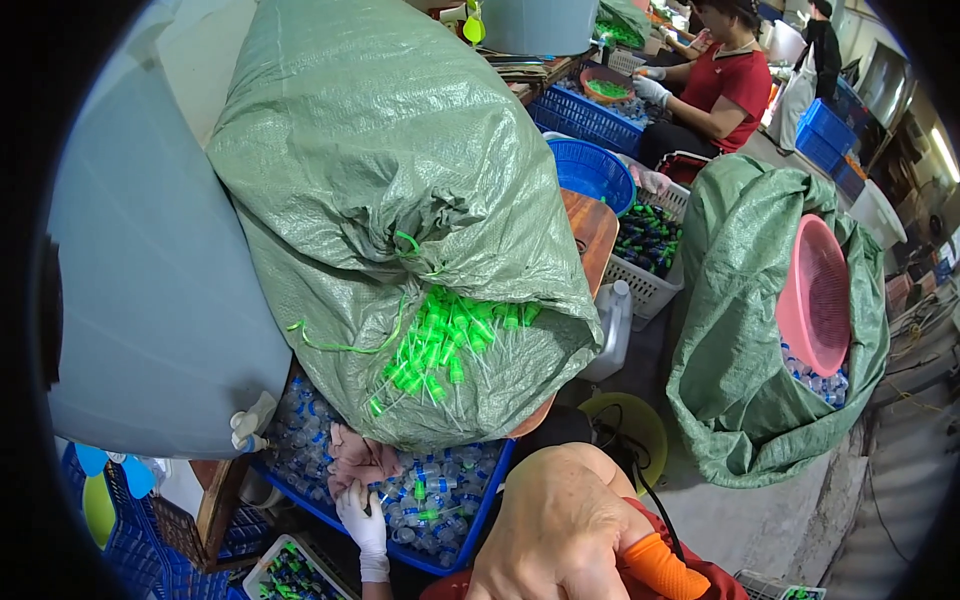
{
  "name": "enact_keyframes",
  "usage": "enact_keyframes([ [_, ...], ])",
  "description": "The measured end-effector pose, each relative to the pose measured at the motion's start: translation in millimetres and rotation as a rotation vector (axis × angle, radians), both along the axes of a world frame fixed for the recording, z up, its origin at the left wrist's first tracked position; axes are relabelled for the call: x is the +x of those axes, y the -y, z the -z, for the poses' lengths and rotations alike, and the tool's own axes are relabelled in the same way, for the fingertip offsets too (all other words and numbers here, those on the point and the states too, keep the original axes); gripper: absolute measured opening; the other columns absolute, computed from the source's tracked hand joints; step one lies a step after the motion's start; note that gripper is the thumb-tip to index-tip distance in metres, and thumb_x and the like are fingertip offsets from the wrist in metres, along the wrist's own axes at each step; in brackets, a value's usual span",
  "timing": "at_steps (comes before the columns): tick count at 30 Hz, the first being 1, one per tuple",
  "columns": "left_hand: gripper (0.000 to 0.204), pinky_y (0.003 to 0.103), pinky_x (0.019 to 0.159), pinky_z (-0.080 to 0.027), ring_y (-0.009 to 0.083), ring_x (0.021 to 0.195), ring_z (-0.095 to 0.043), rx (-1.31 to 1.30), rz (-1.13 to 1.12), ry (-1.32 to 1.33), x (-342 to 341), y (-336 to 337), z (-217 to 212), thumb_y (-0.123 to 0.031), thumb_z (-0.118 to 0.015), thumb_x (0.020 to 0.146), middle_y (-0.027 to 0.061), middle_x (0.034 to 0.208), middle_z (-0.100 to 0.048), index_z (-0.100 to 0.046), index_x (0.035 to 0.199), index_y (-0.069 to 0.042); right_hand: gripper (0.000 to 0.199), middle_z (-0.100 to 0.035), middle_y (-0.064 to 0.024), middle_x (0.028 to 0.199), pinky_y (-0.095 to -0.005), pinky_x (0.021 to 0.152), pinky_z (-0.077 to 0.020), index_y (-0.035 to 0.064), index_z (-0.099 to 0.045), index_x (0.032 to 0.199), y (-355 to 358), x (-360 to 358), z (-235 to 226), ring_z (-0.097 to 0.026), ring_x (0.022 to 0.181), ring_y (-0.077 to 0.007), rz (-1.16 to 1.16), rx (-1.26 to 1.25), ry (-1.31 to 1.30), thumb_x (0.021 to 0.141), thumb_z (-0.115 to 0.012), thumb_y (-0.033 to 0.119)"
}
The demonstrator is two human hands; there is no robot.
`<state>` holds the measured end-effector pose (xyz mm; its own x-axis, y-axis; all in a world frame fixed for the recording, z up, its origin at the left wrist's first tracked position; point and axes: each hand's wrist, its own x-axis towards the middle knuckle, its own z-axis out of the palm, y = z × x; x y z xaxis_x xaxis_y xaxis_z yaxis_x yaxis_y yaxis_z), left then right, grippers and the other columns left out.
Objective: Assembling small plastic components by attaching orange caps and placing them into bags at a factory workstation.
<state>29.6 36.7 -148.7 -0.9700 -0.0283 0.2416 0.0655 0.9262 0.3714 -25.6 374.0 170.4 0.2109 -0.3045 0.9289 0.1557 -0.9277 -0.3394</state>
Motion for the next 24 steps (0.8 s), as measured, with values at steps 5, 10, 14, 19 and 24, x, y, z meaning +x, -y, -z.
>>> enact_keyframes([
  [5, 0.039, 0.046, 0.099, -0.037, 0.0362, 0.108, -0.051, 0.006, 0.005, -0.022, 2, 1, -1, -0.015, -0.066, 0.079, 0.0152, 0.108, -0.060, -0.060, 0.114, 0.000, 0.051, -0.046, -0.0005, 0.063, -0.0474, 0.071, -0.0343, 0.0100, -0.051, 0.078, 4, -9, -7, -0.048, 0.059, -0.0198, -0.018, 0.000, -0.022, 0.097, -0.039, 0.056],
  [10, 0.038, 0.045, 0.099, -0.037, 0.0354, 0.108, -0.051, 0.016, -0.011, -0.007, 0, -2, -4, -0.014, -0.066, 0.079, 0.0149, 0.108, -0.060, -0.060, 0.114, -0.001, 0.047, -0.048, -0.0024, 0.064, -0.0406, 0.068, -0.0367, 0.0058, -0.055, 0.078, 5, -18, -15, -0.046, 0.057, -0.0201, -0.033, -0.014, -0.001, 0.098, -0.048, 0.048],
  [14, 0.038, 0.045, 0.099, -0.037, 0.0350, 0.108, -0.051, 0.009, -0.007, -0.023, 0, -1, -3, -0.013, -0.067, 0.079, 0.0145, 0.109, -0.060, -0.059, 0.114, -0.001, 0.051, -0.048, -0.0004, 0.062, -0.0448, 0.069, -0.0384, 0.0093, -0.049, 0.073, 4, -11, -4, -0.047, 0.056, -0.0199, 0.036, -0.039, 0.005, 0.098, -0.041, 0.054],
  [19, 0.038, 0.044, 0.099, -0.037, 0.0345, 0.108, -0.051, 0.007, 0.013, -0.049, -1, 0, 0, -0.014, -0.067, 0.080, 0.0140, 0.109, -0.060, -0.059, 0.115, -0.003, 0.047, -0.052, -0.0037, 0.065, -0.0423, 0.076, -0.0415, 0.0060, -0.055, 0.075, 4, -18, -15, -0.048, 0.057, -0.0206, -0.039, -0.019, 0.058, 0.099, -0.046, 0.046],
  [24, 0.037, 0.044, 0.099, -0.037, 0.0341, 0.108, -0.051, 0.003, 0.000, -0.035, 2, 2, 3, -0.014, -0.067, 0.079, 0.0142, 0.109, -0.059, -0.059, 0.115, -0.003, 0.047, -0.051, -0.0043, 0.064, -0.0432, 0.081, -0.0431, 0.0059, -0.055, 0.075, 8, -17, -13, -0.048, 0.056, -0.0215, 0.022, -0.032, 0.043, 0.099, -0.046, 0.046],
])
